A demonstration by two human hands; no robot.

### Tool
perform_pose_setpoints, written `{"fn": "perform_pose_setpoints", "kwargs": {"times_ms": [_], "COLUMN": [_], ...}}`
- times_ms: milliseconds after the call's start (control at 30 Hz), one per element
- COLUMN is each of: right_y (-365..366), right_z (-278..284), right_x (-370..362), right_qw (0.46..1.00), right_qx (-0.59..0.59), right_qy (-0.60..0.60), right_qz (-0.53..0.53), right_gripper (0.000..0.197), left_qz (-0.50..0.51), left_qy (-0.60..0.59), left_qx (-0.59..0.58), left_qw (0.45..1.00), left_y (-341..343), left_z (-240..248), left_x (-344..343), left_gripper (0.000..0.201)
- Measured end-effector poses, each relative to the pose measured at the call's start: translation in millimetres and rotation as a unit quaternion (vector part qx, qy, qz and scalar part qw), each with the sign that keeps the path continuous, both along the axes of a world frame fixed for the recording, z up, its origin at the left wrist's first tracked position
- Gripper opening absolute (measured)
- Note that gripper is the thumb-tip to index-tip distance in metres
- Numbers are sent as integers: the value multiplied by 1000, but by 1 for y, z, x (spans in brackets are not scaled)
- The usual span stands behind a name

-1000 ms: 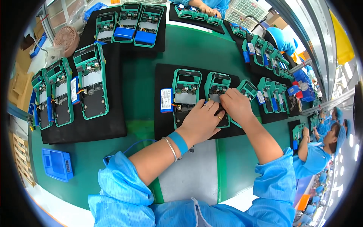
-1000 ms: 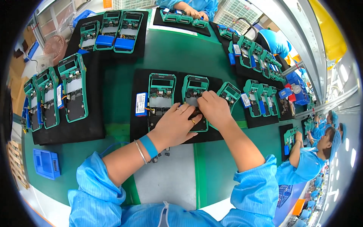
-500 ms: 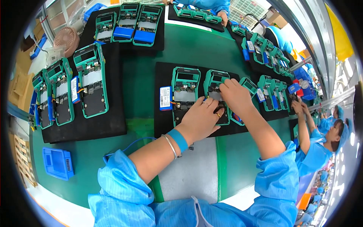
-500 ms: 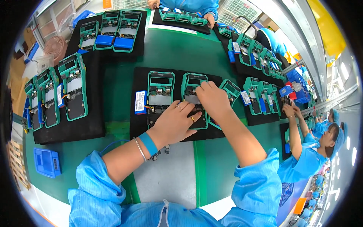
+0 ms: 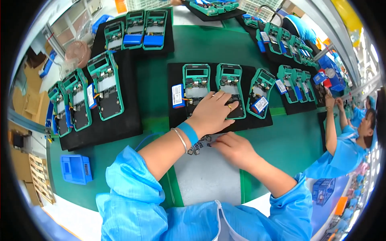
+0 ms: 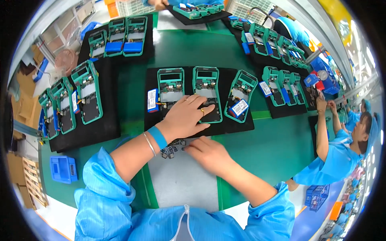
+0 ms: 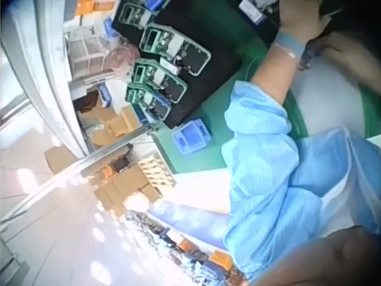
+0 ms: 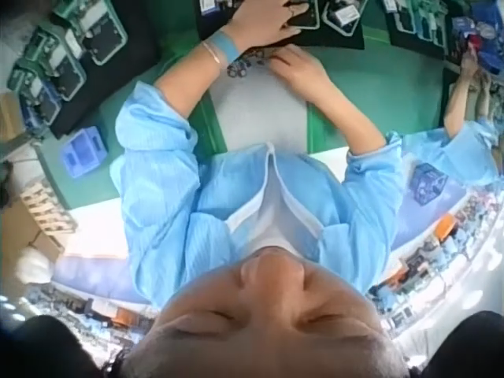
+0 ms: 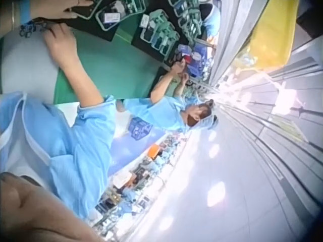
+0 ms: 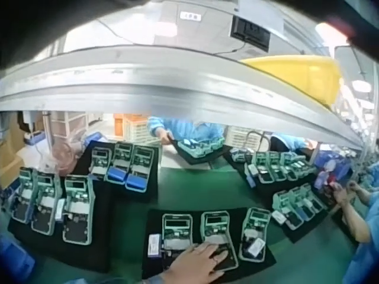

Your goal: The person assembles electronic devices by hand, placing internal components and batteries into green housings on an assembly line.

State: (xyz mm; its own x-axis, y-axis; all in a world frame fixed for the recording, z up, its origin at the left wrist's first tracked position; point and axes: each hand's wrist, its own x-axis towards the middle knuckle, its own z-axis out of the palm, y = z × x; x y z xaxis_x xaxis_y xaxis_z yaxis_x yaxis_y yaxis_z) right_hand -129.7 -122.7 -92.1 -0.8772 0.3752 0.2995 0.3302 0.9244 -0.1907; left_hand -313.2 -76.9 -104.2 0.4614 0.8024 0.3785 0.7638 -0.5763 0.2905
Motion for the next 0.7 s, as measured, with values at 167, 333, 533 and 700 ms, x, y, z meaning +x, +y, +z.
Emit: {"fn": "perform_pose_setpoints", "kwargs": {"times_ms": [167, 333, 533, 700], "right_y": [4, 11, 17, 17], "right_z": [-25, -25, -53, 3], "right_x": [-6, -14, -30, 0], "right_qw": [998, 982, 971, 985], "right_qx": [60, 150, 122, 107], "right_qy": [1, -36, 166, -2], "right_qz": [33, 108, 120, 136], "right_gripper": [30, 16, 12, 12], "left_qz": [29, -55, -144, -183], "left_qy": [-7, -39, 113, 88], "left_qx": [17, 28, -5, -121], "left_qw": [999, 997, 983, 972], "left_y": [6, 27, 67, 81], "left_z": [8, 39, 39, 53], "left_x": [4, 55, 105, 87], "left_gripper": [58, 52, 55, 44]}}
